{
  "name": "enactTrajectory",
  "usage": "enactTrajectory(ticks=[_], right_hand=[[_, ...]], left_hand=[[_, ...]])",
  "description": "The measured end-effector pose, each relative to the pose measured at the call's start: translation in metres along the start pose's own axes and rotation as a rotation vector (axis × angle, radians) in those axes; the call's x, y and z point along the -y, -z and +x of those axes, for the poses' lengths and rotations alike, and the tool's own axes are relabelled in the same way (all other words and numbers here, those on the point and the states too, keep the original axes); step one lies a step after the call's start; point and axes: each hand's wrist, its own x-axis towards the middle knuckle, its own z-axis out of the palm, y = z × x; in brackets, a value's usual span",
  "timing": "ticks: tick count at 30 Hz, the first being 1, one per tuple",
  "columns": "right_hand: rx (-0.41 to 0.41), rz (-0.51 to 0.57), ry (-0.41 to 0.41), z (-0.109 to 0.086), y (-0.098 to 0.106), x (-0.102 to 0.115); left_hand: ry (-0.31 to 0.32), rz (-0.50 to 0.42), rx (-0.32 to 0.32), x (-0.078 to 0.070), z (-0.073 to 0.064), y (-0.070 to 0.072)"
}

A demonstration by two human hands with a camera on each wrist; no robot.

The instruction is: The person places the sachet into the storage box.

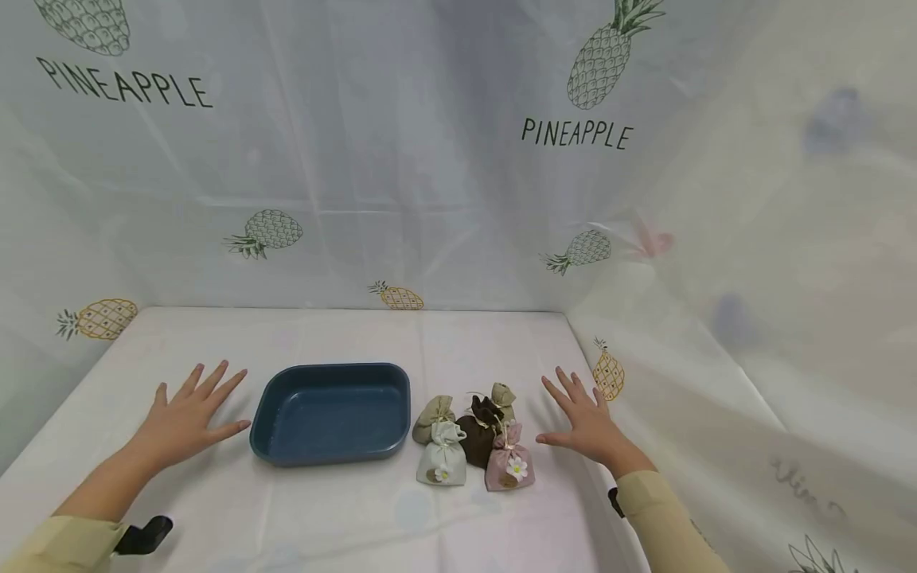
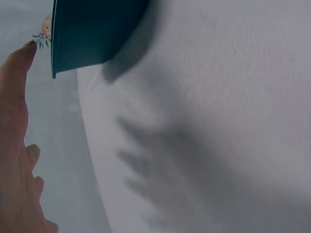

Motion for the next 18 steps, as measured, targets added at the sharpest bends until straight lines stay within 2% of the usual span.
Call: enactTrajectory(ticks=[7, 18], right_hand=[[-0.011, 0.177, -0.012, -0.006, -0.007, 0.012], [-0.045, 0.512, -0.005, -0.021, -0.018, 0.026]], left_hand=[[-0.016, -0.026, 0.014, -0.007, 0.003, -0.009], [-0.017, -0.136, 0.045, -0.017, 0.006, -0.017]])
